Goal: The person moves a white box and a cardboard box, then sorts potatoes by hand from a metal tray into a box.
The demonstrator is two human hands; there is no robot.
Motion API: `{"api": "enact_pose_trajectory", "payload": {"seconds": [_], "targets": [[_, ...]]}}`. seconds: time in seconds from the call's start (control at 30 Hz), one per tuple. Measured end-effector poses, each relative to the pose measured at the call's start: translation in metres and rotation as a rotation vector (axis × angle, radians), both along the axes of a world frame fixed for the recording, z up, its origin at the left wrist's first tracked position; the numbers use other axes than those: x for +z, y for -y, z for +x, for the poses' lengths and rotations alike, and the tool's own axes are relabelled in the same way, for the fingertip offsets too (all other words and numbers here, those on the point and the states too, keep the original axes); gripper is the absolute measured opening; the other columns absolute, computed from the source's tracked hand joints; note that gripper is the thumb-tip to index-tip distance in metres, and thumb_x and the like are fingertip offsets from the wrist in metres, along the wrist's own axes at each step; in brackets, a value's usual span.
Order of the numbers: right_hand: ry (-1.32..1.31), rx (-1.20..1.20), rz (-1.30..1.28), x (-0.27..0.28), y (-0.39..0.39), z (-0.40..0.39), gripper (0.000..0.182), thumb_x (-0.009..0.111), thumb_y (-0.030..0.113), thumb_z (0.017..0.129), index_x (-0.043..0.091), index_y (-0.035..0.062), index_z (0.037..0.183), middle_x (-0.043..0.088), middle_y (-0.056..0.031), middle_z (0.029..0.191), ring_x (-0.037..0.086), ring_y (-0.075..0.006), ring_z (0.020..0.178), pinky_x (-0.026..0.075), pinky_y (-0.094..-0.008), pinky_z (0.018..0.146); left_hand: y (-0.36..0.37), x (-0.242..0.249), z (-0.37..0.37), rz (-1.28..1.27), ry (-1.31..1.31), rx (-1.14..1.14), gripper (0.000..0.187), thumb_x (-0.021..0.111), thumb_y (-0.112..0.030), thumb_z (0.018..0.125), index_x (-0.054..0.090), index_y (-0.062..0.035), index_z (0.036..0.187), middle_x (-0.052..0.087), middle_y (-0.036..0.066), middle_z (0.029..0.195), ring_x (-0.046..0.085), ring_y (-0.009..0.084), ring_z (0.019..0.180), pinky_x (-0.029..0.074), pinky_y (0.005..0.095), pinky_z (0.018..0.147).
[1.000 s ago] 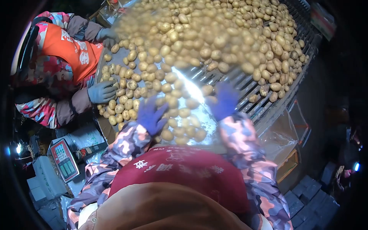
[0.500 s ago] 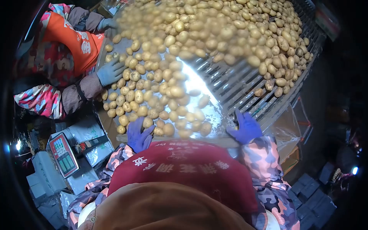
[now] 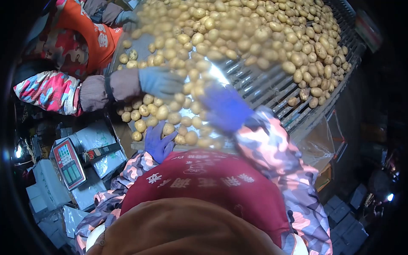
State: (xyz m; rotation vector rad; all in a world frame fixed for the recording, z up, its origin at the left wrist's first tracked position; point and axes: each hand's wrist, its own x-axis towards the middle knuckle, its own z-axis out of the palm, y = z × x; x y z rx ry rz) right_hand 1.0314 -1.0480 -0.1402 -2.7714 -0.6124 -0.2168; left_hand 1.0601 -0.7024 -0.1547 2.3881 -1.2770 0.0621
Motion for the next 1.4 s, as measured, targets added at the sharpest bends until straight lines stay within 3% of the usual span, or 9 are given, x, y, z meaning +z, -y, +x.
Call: {"api": "enact_pose_trajectory", "payload": {"seconds": [0.17,0.33,0.53,0.7,0.77,0.9,0.97,1.13,1.4], "targets": [[-0.269,-0.146,0.662,-0.068,0.022,0.067,0.062,0.061,0.037,0.088,0.049,0.0125,0.144,0.046,-0.0158,0.149,0.037,-0.0353,0.142,0.027,-0.0514,0.116,-0.001,-0.005,0.000,0.013,-0.004,0.005,0.041,0.071,-0.020,0.078,0.072,-0.0187,0.118,0.054,0.023,0.131,0.055,0.0430,0.108,0.044,0.0555,0.090],[0.119,-0.425,0.000,-0.023,0.061,0.091,0.056,0.053,0.039,0.100,0.045,0.0068,0.146,0.045,-0.0206,0.149,0.039,-0.0360,0.142,0.032,-0.0499,0.116,-0.002,-0.007,-0.002,0.002,-0.018,0.031,0.041,0.070,-0.020,0.079,0.072,-0.0181,0.120,0.054,0.023,0.130,0.056,0.0426,0.107,0.046,0.0542,0.087],[-0.295,-0.537,0.270,-0.060,0.030,0.014,0.058,0.061,0.039,0.093,0.049,0.0141,0.144,0.044,-0.0173,0.149,0.040,-0.0380,0.138,0.033,-0.0512,0.112,-0.004,-0.010,-0.001,-0.021,-0.063,0.020,0.047,0.075,-0.020,0.075,0.069,-0.0199,0.122,0.050,0.020,0.138,0.053,0.0434,0.110,0.042,0.0565,0.092],[-0.451,0.041,0.800,-0.042,-0.013,-0.083,0.051,0.061,0.029,0.093,0.052,0.0089,0.139,0.055,-0.0188,0.132,0.049,-0.0379,0.124,0.040,-0.0484,0.105,-0.008,-0.014,-0.005,0.057,-0.057,0.031,0.048,0.072,-0.022,0.080,0.066,-0.0189,0.127,0.045,0.021,0.144,0.045,0.0426,0.129,0.032,0.0611,0.106],[-0.311,0.169,0.397,0.019,0.005,-0.081,0.050,0.062,0.027,0.092,0.053,0.0074,0.137,0.058,-0.0198,0.127,0.052,-0.0383,0.120,0.041,-0.0473,0.103,-0.007,-0.011,-0.005,0.076,-0.044,0.018,0.046,0.071,-0.024,0.082,0.066,-0.0174,0.127,0.046,0.022,0.142,0.046,0.0425,0.129,0.032,0.0616,0.105],[-0.383,-0.599,0.193,0.013,0.023,-0.120,0.054,0.063,0.021,0.093,0.048,0.0082,0.143,0.055,-0.0206,0.133,0.052,-0.0334,0.125,0.043,-0.0439,0.106,-0.003,-0.005,-0.002,0.069,0.013,0.004,0.043,0.070,-0.026,0.083,0.068,-0.0149,0.124,0.051,0.022,0.135,0.052,0.0425,0.121,0.036,0.0608,0.099],[-0.629,-0.597,0.755,0.036,-0.002,-0.111,0.056,0.065,0.019,0.093,0.046,0.0068,0.144,0.055,-0.0192,0.134,0.054,-0.0306,0.124,0.045,-0.0408,0.104,-0.005,-0.009,-0.003,0.075,-0.005,0.008,0.045,0.070,-0.026,0.082,0.066,-0.0162,0.126,0.049,0.021,0.138,0.049,0.0420,0.125,0.034,0.0617,0.102],[-0.449,-0.437,0.744,0.049,-0.006,-0.047,0.045,0.064,0.021,0.094,0.054,0.0017,0.134,0.056,-0.0219,0.133,0.051,-0.0350,0.128,0.040,-0.0433,0.108,-0.010,-0.013,-0.003,0.074,-0.068,-0.001,0.051,0.070,-0.026,0.081,0.063,-0.0185,0.131,0.046,0.021,0.143,0.043,0.0417,0.132,0.030,0.0634,0.106],[-0.198,-0.529,-0.049,0.064,0.051,0.119,0.056,0.059,0.035,0.096,0.046,0.0088,0.144,0.054,-0.0177,0.139,0.052,-0.0341,0.129,0.045,-0.0461,0.104,-0.007,-0.021,-0.006,0.118,0.020,0.034,0.052,0.072,-0.030,0.080,0.064,-0.0187,0.130,0.051,0.021,0.137,0.049,0.0427,0.126,0.031,0.0636,0.104]]}}
